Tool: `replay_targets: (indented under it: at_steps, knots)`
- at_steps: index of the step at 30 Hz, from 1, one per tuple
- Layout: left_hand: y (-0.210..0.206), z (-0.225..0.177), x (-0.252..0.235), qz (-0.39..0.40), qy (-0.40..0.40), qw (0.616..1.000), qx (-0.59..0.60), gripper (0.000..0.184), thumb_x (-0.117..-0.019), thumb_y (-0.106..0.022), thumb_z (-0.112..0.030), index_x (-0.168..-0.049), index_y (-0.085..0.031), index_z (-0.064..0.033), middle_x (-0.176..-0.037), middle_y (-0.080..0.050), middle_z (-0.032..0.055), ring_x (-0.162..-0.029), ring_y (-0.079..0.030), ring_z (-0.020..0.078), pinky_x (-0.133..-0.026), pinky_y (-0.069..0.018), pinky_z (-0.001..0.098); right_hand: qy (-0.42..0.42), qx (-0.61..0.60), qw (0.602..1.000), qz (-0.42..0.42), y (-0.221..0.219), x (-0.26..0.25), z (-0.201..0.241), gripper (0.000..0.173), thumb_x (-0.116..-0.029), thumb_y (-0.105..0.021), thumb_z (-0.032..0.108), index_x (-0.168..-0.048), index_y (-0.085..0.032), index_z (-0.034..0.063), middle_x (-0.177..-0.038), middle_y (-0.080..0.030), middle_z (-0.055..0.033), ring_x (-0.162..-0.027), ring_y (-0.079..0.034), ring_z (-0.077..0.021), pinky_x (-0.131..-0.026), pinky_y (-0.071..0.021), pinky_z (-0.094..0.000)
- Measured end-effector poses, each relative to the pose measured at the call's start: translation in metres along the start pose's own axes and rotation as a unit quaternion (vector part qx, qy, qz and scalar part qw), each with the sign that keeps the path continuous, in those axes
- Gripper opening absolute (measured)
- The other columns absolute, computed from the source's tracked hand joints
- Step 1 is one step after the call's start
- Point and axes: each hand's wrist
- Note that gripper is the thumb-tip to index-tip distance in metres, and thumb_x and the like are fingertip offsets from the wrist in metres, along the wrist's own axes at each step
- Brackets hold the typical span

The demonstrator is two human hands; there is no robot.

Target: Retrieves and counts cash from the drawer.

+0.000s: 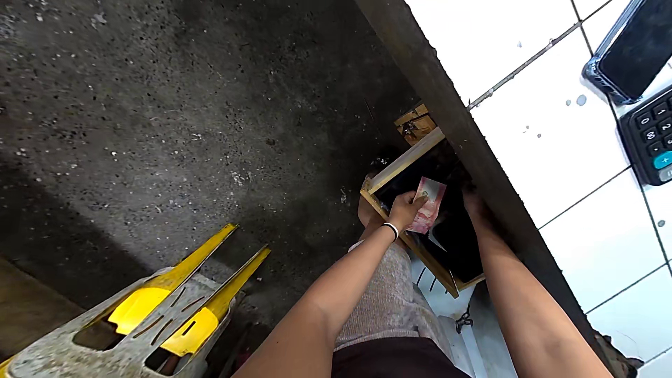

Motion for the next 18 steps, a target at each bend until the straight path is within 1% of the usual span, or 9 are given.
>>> replay_targets:
  at_steps: [3,6,7,9,10,13,15,16,18]
  knots:
    - [0.002,0.005,-0.005,-0.027,0.026,0.999,-0.002,0.026,-0.1058,-0.058,-0.018,-0.115,-0.068,0.004,-0.105,-0.069,0.0156,-0.094,-0.064,0.0165,-0.09,-0.0519,0.0358,-0.012,0.042,0.998,-0.054,0.005,0.022,0.008,0.049,-0.1138,-0.035,0.031,-0.146,-0.052,-0.0018,-0.147,-0.055,-0.0256,-0.142,-0.049,-0.0359,-0.118,-0.0349,-0.0513]
    - [0.001,0.012,-0.011,-0.036,0.021,0.999,0.019,0.027,-0.1083,-0.052,-0.017,-0.111,-0.067,0.005,-0.102,-0.067,0.016,-0.091,-0.061,0.0175,-0.088,-0.0504,0.0371,-0.039,0.061,0.995,-0.064,0.007,0.042,0.012,0.053,-0.1141,-0.033,0.035,-0.147,-0.053,0.0,-0.143,-0.059,-0.0246,-0.136,-0.055,-0.0378,-0.114,-0.0384,-0.0542]
    - [0.0,0.014,-0.012,-0.034,0.022,0.998,0.037,0.028,-0.109,-0.05,-0.017,-0.111,-0.067,0.0051,-0.102,-0.066,0.0161,-0.091,-0.061,0.0174,-0.088,-0.0505,0.0371,-0.009,0.034,0.997,-0.069,0.004,0.047,0.005,0.051,-0.1134,-0.036,0.035,-0.143,-0.057,-0.0006,-0.139,-0.062,-0.0243,-0.132,-0.058,-0.0375,-0.111,-0.0412,-0.0543]
    - [-0.003,0.014,-0.013,-0.026,0.026,0.995,0.094,0.03,-0.1102,-0.047,-0.017,-0.118,-0.065,0.006,-0.109,-0.066,0.0179,-0.096,-0.063,0.0182,-0.091,-0.0521,0.0374,0.104,-0.042,0.992,-0.054,-0.006,0.056,-0.01,0.041,-0.11,-0.048,0.029,-0.128,-0.066,-0.0036,-0.127,-0.066,-0.0232,-0.118,-0.064,-0.0334,-0.104,-0.0481,-0.0489]
    - [-0.004,0.015,-0.014,-0.022,0.029,0.991,0.127,0.032,-0.1108,-0.045,-0.018,-0.123,-0.063,0.0061,-0.114,-0.065,0.0187,-0.099,-0.063,0.0191,-0.093,-0.0524,0.0379,0.142,-0.059,0.987,-0.043,-0.01,0.058,-0.015,0.038,-0.108,-0.052,0.027,-0.126,-0.068,-0.002,-0.127,-0.065,-0.0217,-0.117,-0.063,-0.0315,-0.104,-0.0489,-0.0462]
    - [-0.004,0.014,-0.015,-0.026,0.032,0.982,0.186,0.033,-0.1114,-0.043,-0.018,-0.13,-0.059,0.0047,-0.119,-0.064,0.0185,-0.103,-0.063,0.0197,-0.094,-0.0521,0.0383,0.189,-0.001,0.98,-0.054,-0.012,0.048,-0.007,0.036,-0.1087,-0.05,0.022,-0.135,-0.065,0.0023,-0.13,-0.065,-0.0217,-0.117,-0.064,-0.0321,-0.102,-0.051,-0.0459]
    - [0.0,0.015,-0.015,-0.018,0.023,0.982,0.188,0.032,-0.1113,-0.043,-0.017,-0.129,-0.059,0.0043,-0.116,-0.064,0.0172,-0.1,-0.063,0.0183,-0.092,-0.0529,0.037,0.159,0.065,0.984,-0.04,-0.007,0.031,0.01,0.041,-0.1109,-0.044,0.018,-0.147,-0.053,0.0023,-0.141,-0.06,-0.0239,-0.129,-0.06,-0.0358,-0.11,-0.0459,-0.0489]
    - [0.002,0.014,-0.014,-0.009,0.017,0.982,0.189,0.031,-0.1113,-0.043,-0.017,-0.128,-0.059,0.0044,-0.114,-0.065,0.0162,-0.099,-0.064,0.0172,-0.091,-0.0535,0.0361,0.151,0.083,0.984,-0.045,-0.006,0.021,0.015,0.042,-0.1118,-0.041,0.018,-0.15,-0.049,0.0008,-0.144,-0.057,-0.0245,-0.133,-0.058,-0.0361,-0.113,-0.0433,-0.0493]
    - [0.008,0.011,-0.011,0.007,0.008,0.98,0.201,0.029,-0.111,-0.042,-0.015,-0.125,-0.059,0.0041,-0.108,-0.066,0.0128,-0.093,-0.066,0.0144,-0.087,-0.0555,0.0334,0.155,0.093,0.982,-0.056,-0.006,0.006,0.02,0.042,-0.1125,-0.038,0.016,-0.148,-0.049,-0.0026,-0.143,-0.058,-0.0258,-0.135,-0.057,-0.0363,-0.115,-0.0413,-0.0489]
Point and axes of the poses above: each hand's wrist, its own x-axis away from the middle knuckle, its own y-axis out of the back of the hand, z = x × y
